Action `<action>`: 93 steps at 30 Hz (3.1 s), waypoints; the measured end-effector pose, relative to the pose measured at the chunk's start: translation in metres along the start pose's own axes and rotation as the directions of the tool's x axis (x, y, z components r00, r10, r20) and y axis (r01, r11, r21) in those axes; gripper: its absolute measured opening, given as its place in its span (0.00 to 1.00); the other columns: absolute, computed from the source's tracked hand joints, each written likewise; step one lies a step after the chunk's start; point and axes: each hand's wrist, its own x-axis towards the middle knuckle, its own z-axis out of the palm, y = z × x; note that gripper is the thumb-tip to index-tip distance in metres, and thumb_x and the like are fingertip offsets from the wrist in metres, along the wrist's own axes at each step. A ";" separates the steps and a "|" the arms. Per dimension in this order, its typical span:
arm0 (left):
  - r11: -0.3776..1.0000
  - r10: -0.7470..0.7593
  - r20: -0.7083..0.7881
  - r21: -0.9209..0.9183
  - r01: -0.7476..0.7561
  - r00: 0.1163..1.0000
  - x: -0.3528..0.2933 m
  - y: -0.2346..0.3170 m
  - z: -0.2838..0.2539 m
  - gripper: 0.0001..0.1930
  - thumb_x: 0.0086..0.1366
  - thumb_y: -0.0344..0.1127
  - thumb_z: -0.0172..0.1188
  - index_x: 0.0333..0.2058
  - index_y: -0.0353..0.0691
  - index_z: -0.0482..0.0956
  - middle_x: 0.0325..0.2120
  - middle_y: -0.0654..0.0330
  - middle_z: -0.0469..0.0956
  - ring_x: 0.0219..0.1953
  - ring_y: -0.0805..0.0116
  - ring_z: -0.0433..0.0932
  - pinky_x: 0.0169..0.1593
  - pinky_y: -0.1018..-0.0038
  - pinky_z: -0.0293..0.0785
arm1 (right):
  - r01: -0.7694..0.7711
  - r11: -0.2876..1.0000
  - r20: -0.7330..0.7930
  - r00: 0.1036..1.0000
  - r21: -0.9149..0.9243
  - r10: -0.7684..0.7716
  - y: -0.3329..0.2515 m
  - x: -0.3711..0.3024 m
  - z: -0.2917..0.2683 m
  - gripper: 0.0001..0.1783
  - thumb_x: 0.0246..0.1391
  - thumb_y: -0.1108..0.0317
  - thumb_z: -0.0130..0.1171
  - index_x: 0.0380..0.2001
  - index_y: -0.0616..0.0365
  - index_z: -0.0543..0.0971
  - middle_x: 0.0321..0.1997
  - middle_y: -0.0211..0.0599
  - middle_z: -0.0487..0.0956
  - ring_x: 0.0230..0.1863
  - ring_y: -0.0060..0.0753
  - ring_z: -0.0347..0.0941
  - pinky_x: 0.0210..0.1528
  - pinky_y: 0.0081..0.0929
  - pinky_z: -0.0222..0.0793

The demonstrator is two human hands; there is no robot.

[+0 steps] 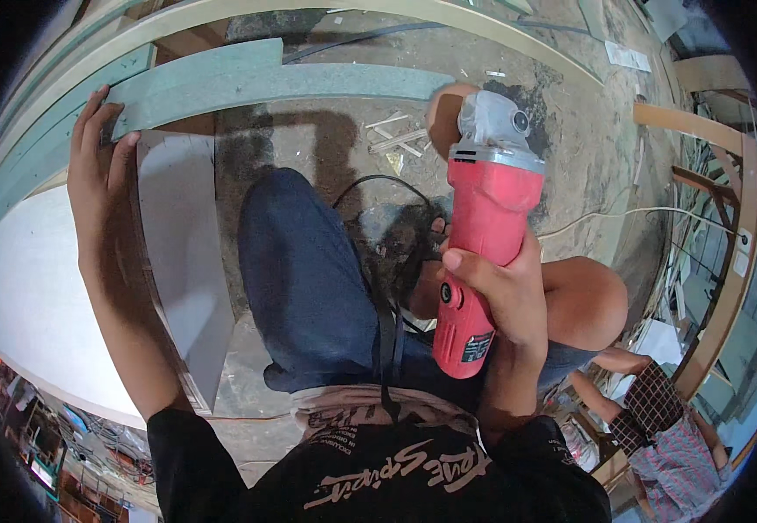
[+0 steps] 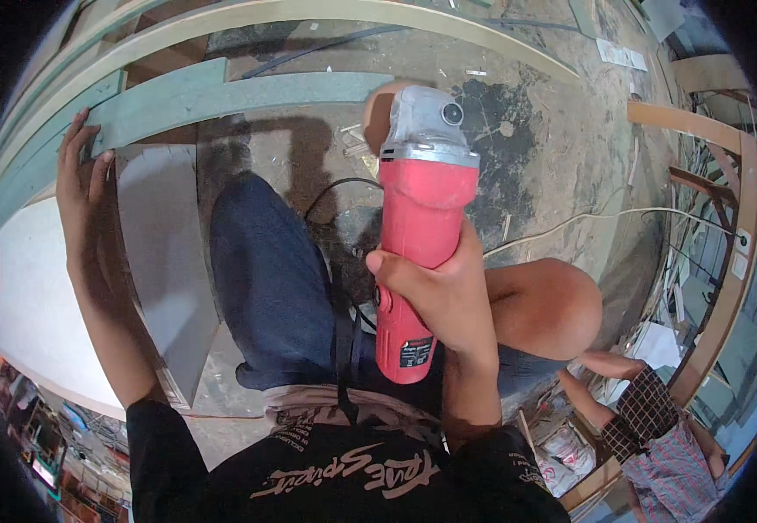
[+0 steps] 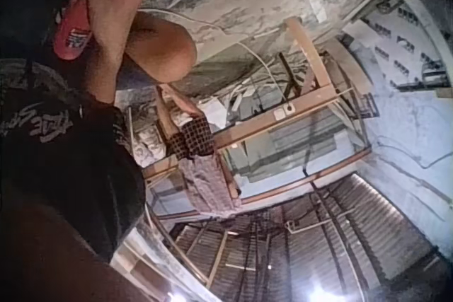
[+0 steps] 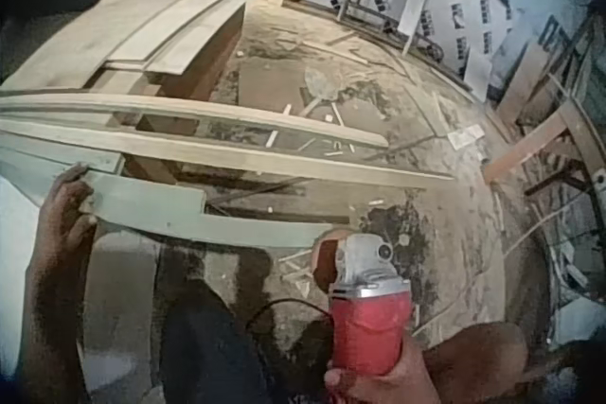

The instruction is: The person uses an angle grinder to sand the edges of curved wooden strips, holding the strips steady by hand on top of a cabinet.

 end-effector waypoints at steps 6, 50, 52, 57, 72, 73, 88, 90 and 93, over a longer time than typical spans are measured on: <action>0.997 -0.003 0.004 0.072 0.002 1.000 0.003 -0.004 -0.001 0.21 0.68 0.35 0.61 0.59 0.40 0.75 0.69 0.57 0.64 0.65 0.50 0.71 0.66 0.58 0.72 | -0.024 0.999 -0.024 0.999 0.043 0.025 0.003 0.000 0.003 0.18 0.48 0.73 0.73 0.39 0.62 0.75 0.29 0.32 0.80 0.27 0.22 0.77 0.30 0.24 0.74; 0.985 0.096 0.006 0.142 -0.096 0.995 0.004 -0.010 0.000 0.21 0.70 0.40 0.60 0.59 0.42 0.75 0.69 0.56 0.64 0.69 0.49 0.66 0.68 0.55 0.69 | 0.026 0.999 -0.014 1.000 0.043 -0.026 0.010 0.003 -0.002 0.17 0.47 0.73 0.73 0.37 0.63 0.76 0.30 0.34 0.81 0.26 0.24 0.78 0.29 0.26 0.75; 0.999 -0.016 0.001 -0.038 0.016 1.000 0.000 -0.003 0.004 0.20 0.70 0.38 0.60 0.59 0.42 0.75 0.69 0.57 0.64 0.69 0.49 0.65 0.68 0.54 0.69 | -0.005 0.999 -0.040 0.999 0.050 0.007 0.008 0.002 -0.011 0.17 0.47 0.72 0.73 0.38 0.63 0.77 0.30 0.34 0.81 0.26 0.24 0.78 0.30 0.25 0.75; 1.000 0.017 -0.016 -0.004 -0.017 1.000 -0.002 -0.014 0.006 0.19 0.70 0.34 0.59 0.59 0.42 0.75 0.69 0.57 0.64 0.69 0.49 0.66 0.68 0.54 0.70 | -0.039 0.993 -0.157 0.986 0.109 0.056 0.006 -0.004 -0.024 0.23 0.47 0.73 0.74 0.46 0.67 0.77 0.34 0.36 0.82 0.30 0.27 0.80 0.34 0.25 0.77; 0.967 0.226 0.004 0.123 -0.225 0.974 0.012 -0.050 -0.002 0.21 0.69 0.36 0.62 0.59 0.43 0.75 0.68 0.54 0.65 0.71 0.47 0.62 0.70 0.50 0.67 | -0.073 0.995 -0.089 0.994 -0.075 0.066 -0.002 -0.006 0.003 0.28 0.43 0.65 0.73 0.45 0.68 0.74 0.35 0.43 0.83 0.31 0.34 0.83 0.33 0.29 0.80; 0.969 0.215 0.001 0.123 -0.214 0.977 0.008 -0.053 -0.002 0.21 0.69 0.36 0.62 0.59 0.43 0.75 0.68 0.54 0.65 0.71 0.47 0.62 0.70 0.50 0.67 | -0.076 0.994 -0.083 0.994 -0.084 0.070 -0.002 -0.006 0.005 0.28 0.43 0.65 0.73 0.45 0.68 0.74 0.35 0.43 0.83 0.31 0.34 0.83 0.33 0.29 0.80; 0.948 0.300 -0.037 0.127 -0.293 0.953 0.015 -0.069 0.004 0.24 0.62 0.43 0.65 0.56 0.45 0.77 0.65 0.54 0.70 0.69 0.49 0.66 0.66 0.55 0.75 | -0.060 0.998 -0.055 0.997 -0.009 0.059 -0.003 -0.001 0.011 0.27 0.45 0.73 0.75 0.48 0.67 0.75 0.34 0.38 0.82 0.32 0.28 0.81 0.35 0.26 0.77; 0.957 0.280 -0.033 0.092 -0.276 0.959 0.012 -0.062 0.006 0.23 0.62 0.42 0.65 0.56 0.45 0.77 0.65 0.55 0.70 0.69 0.50 0.66 0.67 0.54 0.74 | -0.076 0.997 -0.067 0.995 -0.002 0.075 -0.004 -0.001 0.010 0.27 0.45 0.73 0.75 0.48 0.67 0.75 0.35 0.38 0.82 0.31 0.28 0.81 0.34 0.26 0.77; 0.964 0.256 -0.021 0.081 -0.253 0.967 0.009 -0.050 0.006 0.22 0.63 0.42 0.64 0.55 0.44 0.77 0.65 0.54 0.70 0.69 0.50 0.66 0.67 0.54 0.74 | -0.101 0.995 -0.064 0.993 -0.029 0.099 -0.007 -0.001 0.009 0.27 0.45 0.73 0.75 0.49 0.67 0.75 0.35 0.38 0.82 0.31 0.28 0.81 0.35 0.25 0.77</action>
